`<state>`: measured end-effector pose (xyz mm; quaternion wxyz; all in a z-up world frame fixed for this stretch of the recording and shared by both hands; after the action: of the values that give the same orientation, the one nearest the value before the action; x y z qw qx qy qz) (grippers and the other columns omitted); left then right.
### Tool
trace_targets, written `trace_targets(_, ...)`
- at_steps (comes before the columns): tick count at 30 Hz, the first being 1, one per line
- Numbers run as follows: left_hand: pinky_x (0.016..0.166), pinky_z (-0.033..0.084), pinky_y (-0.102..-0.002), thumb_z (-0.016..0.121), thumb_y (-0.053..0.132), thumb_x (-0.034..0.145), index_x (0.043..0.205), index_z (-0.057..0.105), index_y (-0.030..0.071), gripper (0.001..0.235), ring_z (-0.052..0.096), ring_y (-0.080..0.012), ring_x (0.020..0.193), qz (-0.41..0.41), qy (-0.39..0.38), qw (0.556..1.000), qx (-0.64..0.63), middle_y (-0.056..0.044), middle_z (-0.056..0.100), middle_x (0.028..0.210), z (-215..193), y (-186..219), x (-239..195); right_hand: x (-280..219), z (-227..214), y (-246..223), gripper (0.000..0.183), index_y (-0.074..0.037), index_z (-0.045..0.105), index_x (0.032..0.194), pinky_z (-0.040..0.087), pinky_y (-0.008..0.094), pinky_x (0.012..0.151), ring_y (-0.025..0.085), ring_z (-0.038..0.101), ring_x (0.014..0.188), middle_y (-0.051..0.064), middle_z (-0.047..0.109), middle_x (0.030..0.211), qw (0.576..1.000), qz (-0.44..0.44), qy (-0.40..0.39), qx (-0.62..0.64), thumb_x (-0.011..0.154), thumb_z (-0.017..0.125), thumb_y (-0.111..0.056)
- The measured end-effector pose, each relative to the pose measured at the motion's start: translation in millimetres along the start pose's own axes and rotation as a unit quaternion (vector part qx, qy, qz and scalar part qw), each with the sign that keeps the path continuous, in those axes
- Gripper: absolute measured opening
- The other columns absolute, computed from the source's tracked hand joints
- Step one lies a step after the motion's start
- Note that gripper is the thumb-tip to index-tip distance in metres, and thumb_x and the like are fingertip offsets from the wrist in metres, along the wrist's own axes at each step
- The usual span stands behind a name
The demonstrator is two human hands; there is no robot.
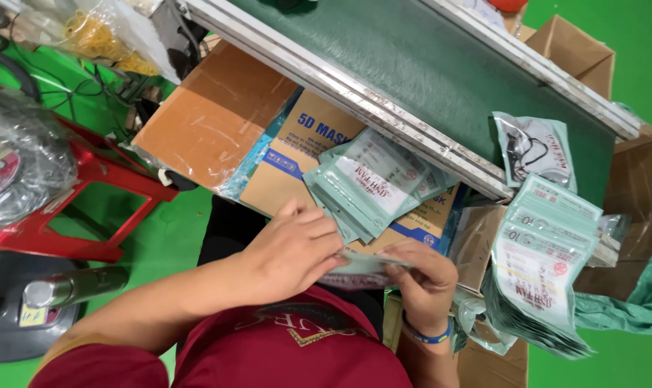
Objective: The recorder is packaging and stacking individual face masks into bags and on a conveyor belt in a production facility.
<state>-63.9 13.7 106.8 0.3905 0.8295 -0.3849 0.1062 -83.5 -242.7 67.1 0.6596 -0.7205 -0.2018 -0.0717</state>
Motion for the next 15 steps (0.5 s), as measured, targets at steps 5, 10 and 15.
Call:
trace_targets(5,0.055,0.049,-0.048,0.069,0.021,0.093,0.093,0.06,0.006,0.017,0.067,-0.0357,0.071,-0.075,-0.071,0.995,-0.012,-0.011,0.068,0.078,6.8,-9.0,-11.7,-0.5,7.1,24.7,0.014,0.004,0.075,0.094,0.054,0.029,0.075,0.02,0.07,0.085,0.013,0.076,0.093,0.998,0.064,-0.01,-0.022,0.082,0.07,0.009)
trace_targets(10,0.053,0.049,-0.05,0.068,0.022,0.093,0.096,0.06,0.007,0.017,0.067,-0.0385,0.066,-0.073,-0.085,0.993,-0.028,-0.014,0.066,0.069,8.8,-10.1,7.2,-11.5,-19.2,30.3,0.004,0.003,0.073,0.088,0.052,0.028,0.071,0.017,0.068,0.079,0.01,0.075,0.089,0.995,0.028,0.022,-0.091,0.086,0.071,0.0)
trace_targets(15,0.061,0.05,-0.051,0.062,0.02,0.097,0.103,0.061,0.008,0.013,0.064,-0.044,0.078,-0.067,0.046,0.993,-0.088,-0.02,0.066,0.082,21.4,-45.1,95.3,16.7,-54.0,5.3,0.019,0.002,0.068,0.104,0.051,0.028,0.082,0.018,0.064,0.089,0.012,0.069,0.1,0.932,-0.072,0.35,-0.065,0.114,0.056,-0.01)
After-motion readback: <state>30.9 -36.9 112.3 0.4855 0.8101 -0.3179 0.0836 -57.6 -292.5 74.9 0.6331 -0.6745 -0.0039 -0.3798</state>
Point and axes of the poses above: each hand's wrist, its own x-axis towards the middle knuckle, its own z-axis out of the palm, y = z × x, the point moved 1 cm from there along x, towards the middle knuckle
